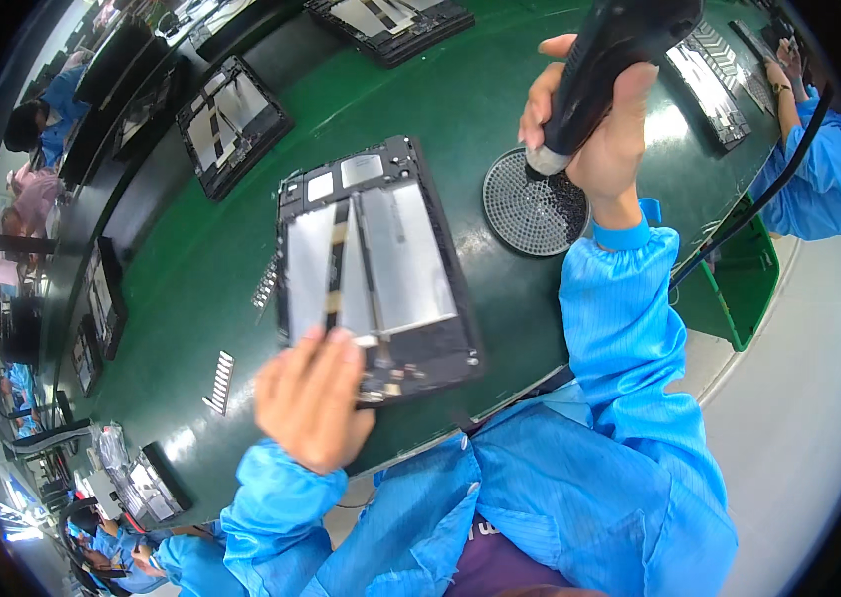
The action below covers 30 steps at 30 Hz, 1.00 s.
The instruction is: Assembling electronic screens by installing components and fastening screws using an electric screwdriver.
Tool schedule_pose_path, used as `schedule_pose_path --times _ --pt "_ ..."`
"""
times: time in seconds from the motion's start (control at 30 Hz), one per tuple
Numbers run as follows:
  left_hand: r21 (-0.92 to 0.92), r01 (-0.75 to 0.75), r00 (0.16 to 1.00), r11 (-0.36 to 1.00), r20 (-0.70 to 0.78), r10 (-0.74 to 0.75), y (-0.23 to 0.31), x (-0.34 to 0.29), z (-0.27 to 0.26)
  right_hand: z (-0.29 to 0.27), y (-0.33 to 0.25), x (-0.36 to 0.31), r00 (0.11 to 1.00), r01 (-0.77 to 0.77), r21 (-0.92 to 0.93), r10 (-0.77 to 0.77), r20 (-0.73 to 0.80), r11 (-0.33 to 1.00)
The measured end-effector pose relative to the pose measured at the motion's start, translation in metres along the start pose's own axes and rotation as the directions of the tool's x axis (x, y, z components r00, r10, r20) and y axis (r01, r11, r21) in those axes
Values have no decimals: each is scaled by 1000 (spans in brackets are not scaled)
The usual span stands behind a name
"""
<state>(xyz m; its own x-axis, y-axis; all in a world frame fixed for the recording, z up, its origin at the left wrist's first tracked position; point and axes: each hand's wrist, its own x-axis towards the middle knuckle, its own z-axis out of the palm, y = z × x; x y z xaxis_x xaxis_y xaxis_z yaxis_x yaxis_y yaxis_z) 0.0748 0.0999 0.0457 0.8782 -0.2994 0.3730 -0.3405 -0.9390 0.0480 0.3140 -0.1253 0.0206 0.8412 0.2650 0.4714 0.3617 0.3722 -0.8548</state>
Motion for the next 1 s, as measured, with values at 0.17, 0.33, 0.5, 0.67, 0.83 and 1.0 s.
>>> schedule_pose_path --times 0.17,0.33,0.5,0.67,0.83,1.0 --pt "-172 35 999 984 36 -29 45 -26 55 1 23 2 999 -30 135 34 -22 990" --pt "-385 80 991 919 129 -33 29 -17 52 0 26 3 999 -33 -30 33 -23 999" --pt "-20 596 788 803 -175 -590 -50 5 51 -11 26 3 999 -32 -43 31 -25 999" --pt "-86 772 635 630 128 -762 -82 -11 49 -12 31 6 998 -39 13 40 -46 999" --pt "-269 780 626 565 293 -723 -81 -6 50 -21 32 5 998 -16 47 19 -60 999" --pt "-540 770 582 340 374 -723 -89 -16 53 -21 32 5 998 -64 -49 63 -26 997"
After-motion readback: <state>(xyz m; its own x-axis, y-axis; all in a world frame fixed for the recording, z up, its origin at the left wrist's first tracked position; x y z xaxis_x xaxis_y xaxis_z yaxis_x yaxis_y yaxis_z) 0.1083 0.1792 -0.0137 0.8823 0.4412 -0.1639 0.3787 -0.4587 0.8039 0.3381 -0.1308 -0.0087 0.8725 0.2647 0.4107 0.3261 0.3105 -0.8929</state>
